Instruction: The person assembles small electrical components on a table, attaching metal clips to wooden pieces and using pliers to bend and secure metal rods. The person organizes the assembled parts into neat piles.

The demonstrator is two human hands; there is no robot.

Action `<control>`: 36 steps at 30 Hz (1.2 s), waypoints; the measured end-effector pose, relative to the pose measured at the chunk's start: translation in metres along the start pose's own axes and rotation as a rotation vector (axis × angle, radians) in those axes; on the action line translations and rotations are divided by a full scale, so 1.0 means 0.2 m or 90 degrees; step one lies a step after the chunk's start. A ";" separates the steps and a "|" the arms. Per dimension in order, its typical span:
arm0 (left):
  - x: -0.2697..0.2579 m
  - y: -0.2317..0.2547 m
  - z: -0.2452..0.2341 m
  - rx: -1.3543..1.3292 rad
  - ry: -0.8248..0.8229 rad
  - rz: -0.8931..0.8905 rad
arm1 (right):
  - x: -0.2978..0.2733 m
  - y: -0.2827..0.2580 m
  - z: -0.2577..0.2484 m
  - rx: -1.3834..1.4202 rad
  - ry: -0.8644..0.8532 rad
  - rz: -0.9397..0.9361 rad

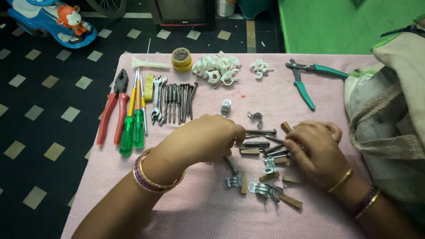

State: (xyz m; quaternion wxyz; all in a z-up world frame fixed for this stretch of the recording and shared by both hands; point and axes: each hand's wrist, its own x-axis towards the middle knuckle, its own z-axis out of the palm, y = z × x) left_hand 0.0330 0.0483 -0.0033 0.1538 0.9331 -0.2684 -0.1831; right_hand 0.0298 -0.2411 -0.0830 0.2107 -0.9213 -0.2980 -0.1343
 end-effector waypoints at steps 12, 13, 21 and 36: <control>0.06 0.01 0.16 0.027 -0.057 0.021 | 0.00 0.02 -0.04 0.022 0.025 -0.045; 0.06 0.01 0.16 0.038 -0.045 0.036 | 0.00 0.02 -0.03 0.016 0.026 -0.047; 0.05 0.02 0.13 0.075 -0.064 0.073 | 0.01 0.03 -0.06 0.057 0.053 0.022; 0.07 -0.22 -0.03 -0.343 0.408 0.030 | 0.00 0.02 -0.04 -0.017 -0.042 -0.037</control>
